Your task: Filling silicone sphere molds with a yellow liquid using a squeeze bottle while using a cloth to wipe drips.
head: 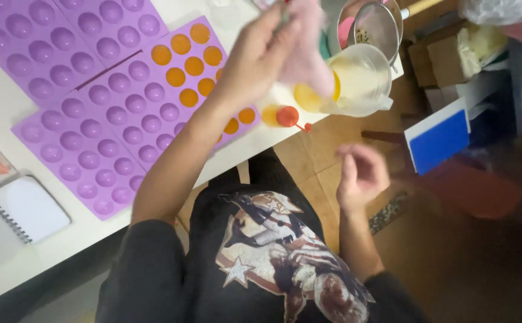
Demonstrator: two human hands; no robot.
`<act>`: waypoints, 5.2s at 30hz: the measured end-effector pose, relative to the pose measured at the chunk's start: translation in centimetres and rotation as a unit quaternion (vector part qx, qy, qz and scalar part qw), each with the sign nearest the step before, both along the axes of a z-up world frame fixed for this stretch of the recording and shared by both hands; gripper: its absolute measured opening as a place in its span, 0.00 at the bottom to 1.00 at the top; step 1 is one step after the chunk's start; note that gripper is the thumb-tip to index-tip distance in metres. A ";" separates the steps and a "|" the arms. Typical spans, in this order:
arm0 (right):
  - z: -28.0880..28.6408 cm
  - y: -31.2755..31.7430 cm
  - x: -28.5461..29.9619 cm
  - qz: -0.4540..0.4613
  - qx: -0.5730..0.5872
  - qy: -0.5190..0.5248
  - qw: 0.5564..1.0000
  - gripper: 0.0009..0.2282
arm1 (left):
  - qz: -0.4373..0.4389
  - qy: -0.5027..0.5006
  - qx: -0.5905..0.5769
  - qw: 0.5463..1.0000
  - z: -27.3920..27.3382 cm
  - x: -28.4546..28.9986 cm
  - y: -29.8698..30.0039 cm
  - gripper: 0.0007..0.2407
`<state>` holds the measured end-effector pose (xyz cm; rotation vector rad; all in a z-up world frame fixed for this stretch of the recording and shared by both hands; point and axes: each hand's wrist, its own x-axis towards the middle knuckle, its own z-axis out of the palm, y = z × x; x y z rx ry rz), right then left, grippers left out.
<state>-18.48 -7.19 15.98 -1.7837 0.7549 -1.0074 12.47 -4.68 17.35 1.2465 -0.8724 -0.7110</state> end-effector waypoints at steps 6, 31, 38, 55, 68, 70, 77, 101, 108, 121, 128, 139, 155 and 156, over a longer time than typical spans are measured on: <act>7.3 1.3 4.5 0.152 0.176 -0.084 0.969 0.31 | -0.120 0.098 -0.046 0.987 5.4 -5.6 8.3 0.14; -21.7 -4.9 6.2 0.174 -0.010 0.119 0.978 0.30 | 0.184 0.077 0.412 0.889 -13.5 -23.0 16.6 0.16; -21.8 -2.4 -2.4 0.128 0.071 0.004 0.989 0.26 | 0.234 0.081 0.316 0.916 -15.6 -22.9 9.3 0.19; -18.3 -4.7 -6.7 0.131 -0.044 0.203 0.969 0.10 | 0.269 0.093 0.192 0.939 -22.2 -30.1 5.3 0.20; -19.1 -7.3 -8.9 0.044 -0.072 0.194 0.977 0.05 | 0.285 -0.047 0.104 0.952 -25.2 -26.5 1.4 0.24; -20.2 -8.1 -10.5 -0.003 -0.002 0.225 0.974 0.06 | 0.280 -0.095 0.146 0.944 -26.7 -26.0 1.1 0.25; -21.3 -7.2 -10.6 -0.002 0.099 0.138 0.985 0.04 | 0.279 -0.115 0.154 0.941 -24.9 -22.3 -1.3 0.39; -25.0 -5.4 -2.1 -0.074 0.379 -0.101 0.917 0.04 | 0.109 -0.122 0.159 0.974 -20.6 -18.3 6.6 0.26; -26.4 -4.0 1.4 0.049 0.347 -0.145 0.925 0.06 | 0.093 -0.106 0.171 0.975 -20.9 -18.1 8.8 0.29; -22.2 -2.5 1.9 0.243 0.166 0.121 0.948 0.33 | 0.245 -0.020 0.175 0.953 -23.9 -20.6 9.3 0.15; -21.3 -2.5 1.9 0.252 0.186 0.129 0.941 0.28 | 0.184 0.094 0.208 0.956 -24.2 -19.6 10.4 0.13; -19.2 -0.4 1.1 0.283 0.228 0.138 0.921 0.16 | 0.233 0.286 0.086 0.925 -26.9 -23.4 8.7 0.07; -13.4 7.6 4.4 0.353 0.163 0.219 0.895 0.33 | 0.151 0.190 0.211 0.947 -16.5 -20.5 30.7 0.10; -13.5 8.2 4.6 0.352 0.169 0.289 0.874 0.32 | 0.203 0.176 0.246 0.931 -16.4 -19.0 33.4 0.09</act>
